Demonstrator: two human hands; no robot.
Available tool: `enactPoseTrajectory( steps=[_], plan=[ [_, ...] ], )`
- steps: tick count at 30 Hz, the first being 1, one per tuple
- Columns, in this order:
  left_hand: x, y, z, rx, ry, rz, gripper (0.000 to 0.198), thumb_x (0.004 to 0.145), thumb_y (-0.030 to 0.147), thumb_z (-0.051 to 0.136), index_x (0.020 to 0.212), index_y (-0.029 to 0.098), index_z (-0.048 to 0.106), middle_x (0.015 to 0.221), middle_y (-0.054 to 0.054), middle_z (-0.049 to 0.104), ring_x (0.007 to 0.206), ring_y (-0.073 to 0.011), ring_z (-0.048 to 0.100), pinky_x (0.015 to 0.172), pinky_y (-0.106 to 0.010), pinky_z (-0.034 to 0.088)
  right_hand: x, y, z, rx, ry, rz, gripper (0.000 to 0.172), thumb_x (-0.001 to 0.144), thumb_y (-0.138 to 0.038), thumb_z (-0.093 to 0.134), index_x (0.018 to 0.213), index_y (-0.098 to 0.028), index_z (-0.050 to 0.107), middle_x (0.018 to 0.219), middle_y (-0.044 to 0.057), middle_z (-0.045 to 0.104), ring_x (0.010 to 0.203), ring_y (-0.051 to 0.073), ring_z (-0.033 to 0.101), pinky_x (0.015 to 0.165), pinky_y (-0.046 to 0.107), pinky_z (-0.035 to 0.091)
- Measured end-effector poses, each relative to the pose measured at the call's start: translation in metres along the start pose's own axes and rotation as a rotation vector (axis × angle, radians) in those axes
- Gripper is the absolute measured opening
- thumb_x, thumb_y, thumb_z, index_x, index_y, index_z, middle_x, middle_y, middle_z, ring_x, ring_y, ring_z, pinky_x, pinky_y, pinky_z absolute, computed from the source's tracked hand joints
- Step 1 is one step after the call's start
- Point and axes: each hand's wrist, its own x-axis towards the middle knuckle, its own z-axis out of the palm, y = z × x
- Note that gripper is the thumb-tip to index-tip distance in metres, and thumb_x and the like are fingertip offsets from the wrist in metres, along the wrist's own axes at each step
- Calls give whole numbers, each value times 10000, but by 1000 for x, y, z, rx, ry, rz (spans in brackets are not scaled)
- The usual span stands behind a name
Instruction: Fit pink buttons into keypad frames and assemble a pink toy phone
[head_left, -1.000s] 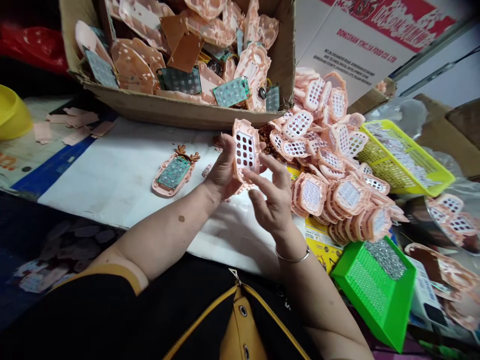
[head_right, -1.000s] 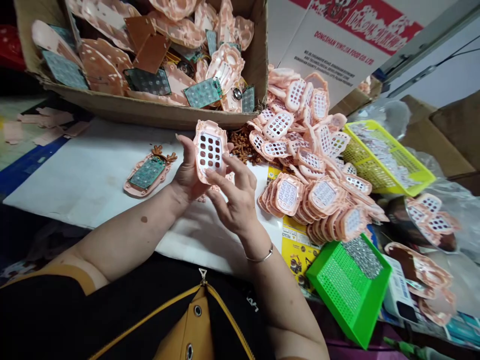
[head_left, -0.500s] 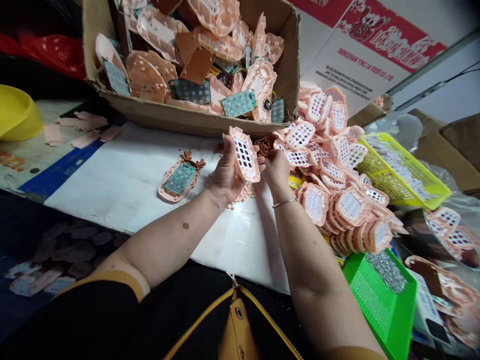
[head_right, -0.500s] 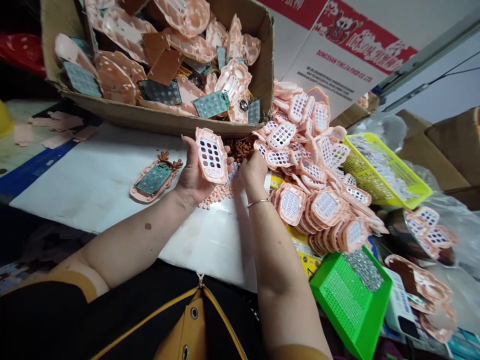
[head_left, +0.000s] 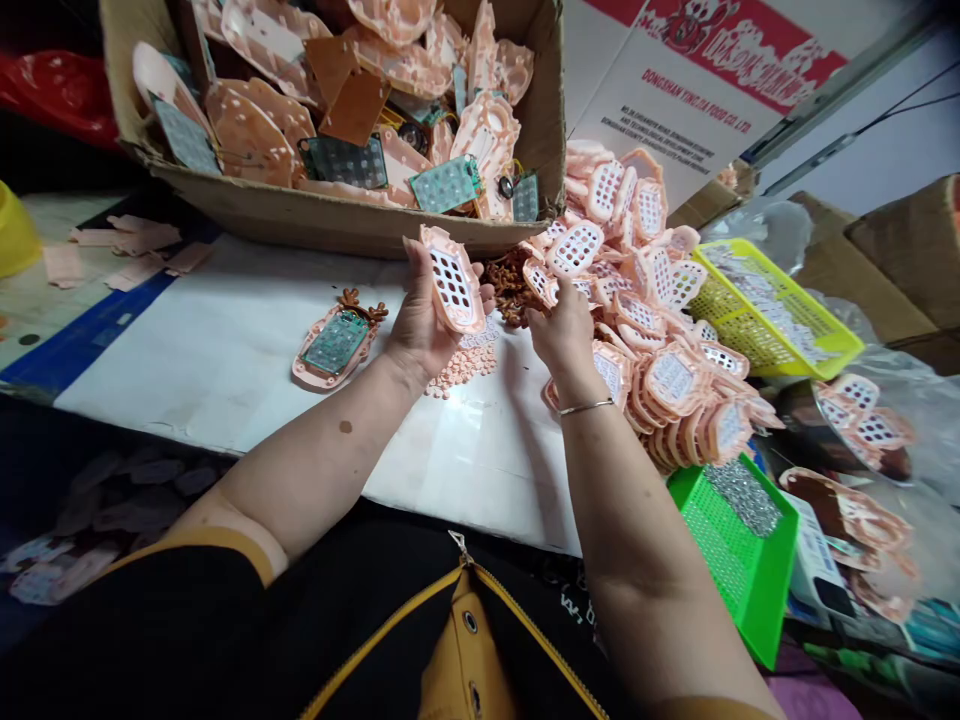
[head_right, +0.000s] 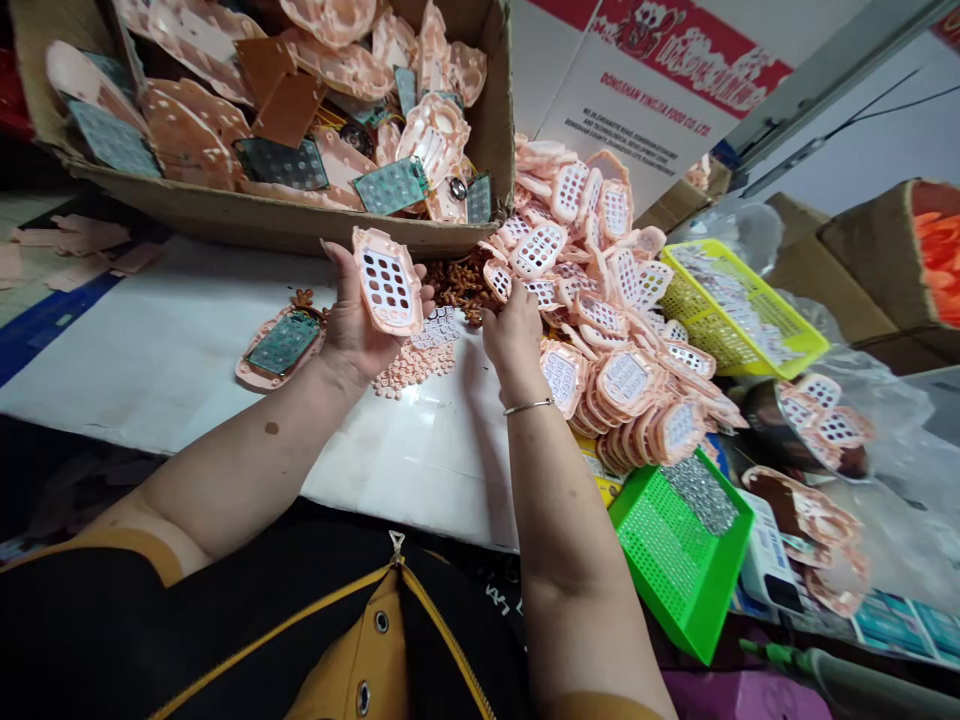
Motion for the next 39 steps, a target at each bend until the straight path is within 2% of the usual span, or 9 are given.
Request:
enactPoseTrajectory(
  steps=[2,7,11,14,17,21,28,34,39],
  plan=[
    [2,3,-1,-12,7,18,792,814,811,428,1315,214,570,997,-88,723,925,-202,701,830,-299,559,-3,-2,-4,-73,-60,-65,467,745,-210,557,1203,-159,627,1112,164,691,1002,289,619,888,446,477],
    [3,5,1,12,26,23,792,837,796,407,1335,200,557,1001,-86,725,925,-194,708,831,-296,561,-16,-17,-1,-215,-489,-203,231,821,-194,511,933,-183,712,959,132,738,906,255,650,816,360,472],
    [1,7,4,35,53,20,806,854,796,367,1351,187,544,1016,-89,725,925,-191,714,829,-291,565,-18,-25,11,-231,-541,-209,174,824,-228,552,856,-161,710,880,149,741,851,251,653,791,340,462],
    [4,12,2,8,50,49,803,852,799,363,1348,195,546,1019,-89,732,936,-198,716,828,-291,570,-16,-26,16,-216,-533,-178,275,774,-213,607,1015,-135,712,970,164,744,894,259,657,815,356,474],
    [7,20,0,-7,61,88,788,869,793,318,1336,204,555,1052,-90,733,973,-199,712,828,-270,564,-17,-24,16,-44,-447,-40,447,717,-201,633,1159,-145,676,1030,137,740,878,243,657,802,374,498],
    [6,25,0,14,75,94,774,861,799,327,1319,223,564,1083,-88,729,1005,-210,704,818,-272,558,-25,-19,4,366,-229,179,246,759,-327,620,917,-163,714,861,74,732,753,190,639,747,364,512],
    [-10,-4,4,92,-123,-48,786,783,782,533,1334,223,577,1094,-102,729,1109,-260,678,931,-342,532,-49,-13,-18,874,-56,392,332,681,-490,727,802,-194,639,639,-40,586,529,83,500,561,270,467],
    [-18,-23,0,179,-279,-53,840,646,747,714,1289,220,593,1140,-86,725,1219,-284,625,1032,-382,478,-67,-25,-23,819,43,301,254,758,-425,702,839,-198,622,732,-12,624,620,106,549,628,295,494],
    [-14,-21,-1,141,-202,-80,800,714,831,560,1275,262,601,1094,-65,738,1170,-258,652,953,-335,530,-78,-32,-31,371,355,-124,45,864,-270,597,834,-243,578,838,16,610,846,179,593,820,395,515]
  ],
)
